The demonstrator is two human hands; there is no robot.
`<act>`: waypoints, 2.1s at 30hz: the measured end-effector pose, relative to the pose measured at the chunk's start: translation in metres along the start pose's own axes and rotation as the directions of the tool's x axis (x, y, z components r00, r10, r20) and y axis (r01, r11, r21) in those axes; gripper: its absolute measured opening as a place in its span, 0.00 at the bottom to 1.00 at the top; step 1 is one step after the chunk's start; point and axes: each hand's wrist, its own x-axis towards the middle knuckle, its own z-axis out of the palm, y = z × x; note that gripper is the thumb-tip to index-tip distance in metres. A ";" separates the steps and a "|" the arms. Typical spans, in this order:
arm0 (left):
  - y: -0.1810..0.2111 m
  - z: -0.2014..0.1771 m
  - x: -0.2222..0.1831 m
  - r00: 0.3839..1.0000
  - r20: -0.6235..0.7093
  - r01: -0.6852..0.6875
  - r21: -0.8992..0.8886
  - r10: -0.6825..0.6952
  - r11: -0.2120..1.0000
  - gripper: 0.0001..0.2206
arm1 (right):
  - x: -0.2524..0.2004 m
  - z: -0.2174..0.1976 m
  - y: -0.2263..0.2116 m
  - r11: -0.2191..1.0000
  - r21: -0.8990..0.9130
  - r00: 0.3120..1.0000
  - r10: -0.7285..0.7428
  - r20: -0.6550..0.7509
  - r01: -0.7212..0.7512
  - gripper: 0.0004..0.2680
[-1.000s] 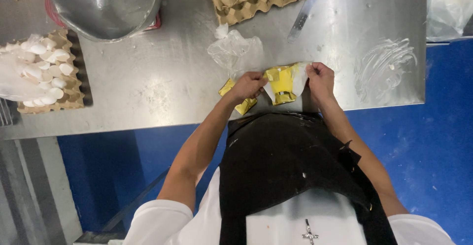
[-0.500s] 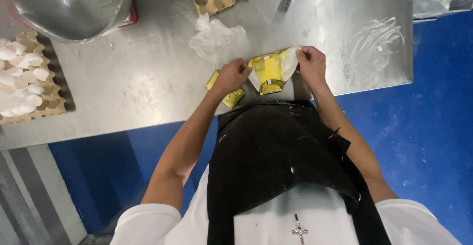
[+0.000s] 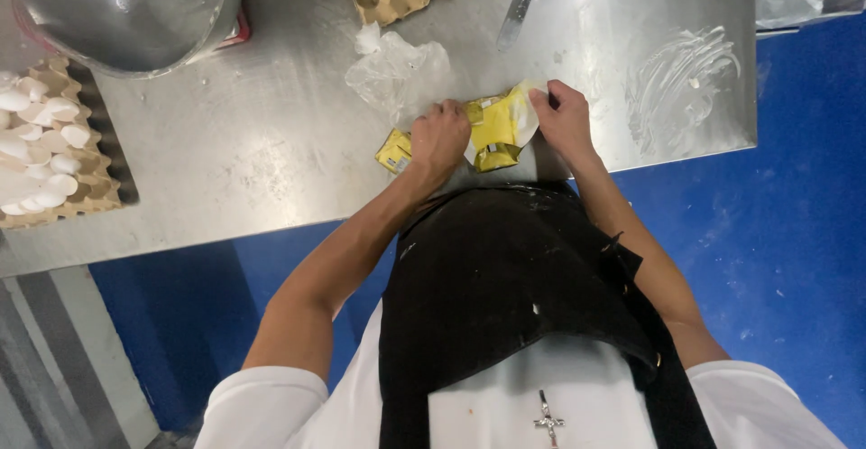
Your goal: Unwrap and scoop butter for baking preparation.
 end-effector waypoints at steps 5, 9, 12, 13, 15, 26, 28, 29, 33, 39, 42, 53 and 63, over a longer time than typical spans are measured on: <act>-0.001 -0.046 -0.014 0.986 -0.164 -0.058 -0.104 0.040 0.993 0.13 | 0.002 0.002 0.003 0.997 0.018 0.997 -0.073 -0.034 0.073 0.13; -0.001 -0.044 -0.020 0.990 -0.103 -0.102 -0.069 0.095 0.992 0.12 | 0.004 0.001 0.002 0.998 0.008 0.998 -0.064 -0.022 0.064 0.13; 0.003 -0.024 -0.019 0.976 -0.179 -0.121 0.035 0.125 0.992 0.12 | 0.005 0.004 0.008 0.997 -0.014 0.997 -0.076 -0.030 0.076 0.14; 0.002 -0.019 -0.019 0.976 -0.179 -0.120 0.035 0.124 0.992 0.12 | 0.005 0.004 0.008 0.997 -0.014 0.997 -0.078 -0.029 0.077 0.14; 0.003 -0.009 -0.019 0.982 -0.130 -0.129 0.069 0.137 0.989 0.08 | 0.005 0.004 0.008 0.998 -0.017 0.998 -0.058 -0.024 0.057 0.14; 0.002 -0.011 -0.012 0.984 -0.177 -0.053 -0.085 0.037 0.995 0.11 | 0.005 0.002 0.001 0.996 0.089 1.000 -0.020 0.008 0.019 0.09; 0.000 -0.019 -0.010 0.986 -0.167 -0.021 -0.161 -0.007 0.987 0.10 | 0.006 0.002 0.002 0.993 0.119 1.000 -0.020 0.014 0.019 0.08; -0.003 -0.025 -0.008 0.992 -0.103 0.049 -0.255 -0.077 0.966 0.11 | 0.007 0.003 0.006 0.994 0.111 1.000 -0.010 0.008 0.009 0.09; -0.013 -0.047 -0.004 0.960 0.032 0.262 -0.457 -0.279 0.850 0.12 | 0.008 0.003 0.005 0.982 0.170 0.997 0.075 0.031 -0.079 0.10; -0.031 -0.057 0.007 0.852 0.342 0.523 -0.531 -0.397 0.667 0.14 | 0.009 0.000 -0.001 0.977 0.174 0.992 0.119 0.049 -0.126 0.10; -0.038 -0.032 0.001 0.979 -0.066 0.107 -0.635 -0.192 0.765 0.20 | 0.009 -0.001 -0.003 0.966 0.229 0.991 0.110 0.071 -0.123 0.08; -0.034 -0.037 0.010 0.863 0.219 0.485 -0.614 -0.456 0.623 0.15 | 0.015 0.010 0.016 0.999 -0.046 0.995 -0.027 -0.094 0.022 0.15; -0.037 -0.021 0.030 0.793 0.314 0.589 -0.613 -0.522 0.527 0.17 | 0.014 0.000 -0.024 0.973 0.059 0.971 0.229 -0.075 -0.225 0.13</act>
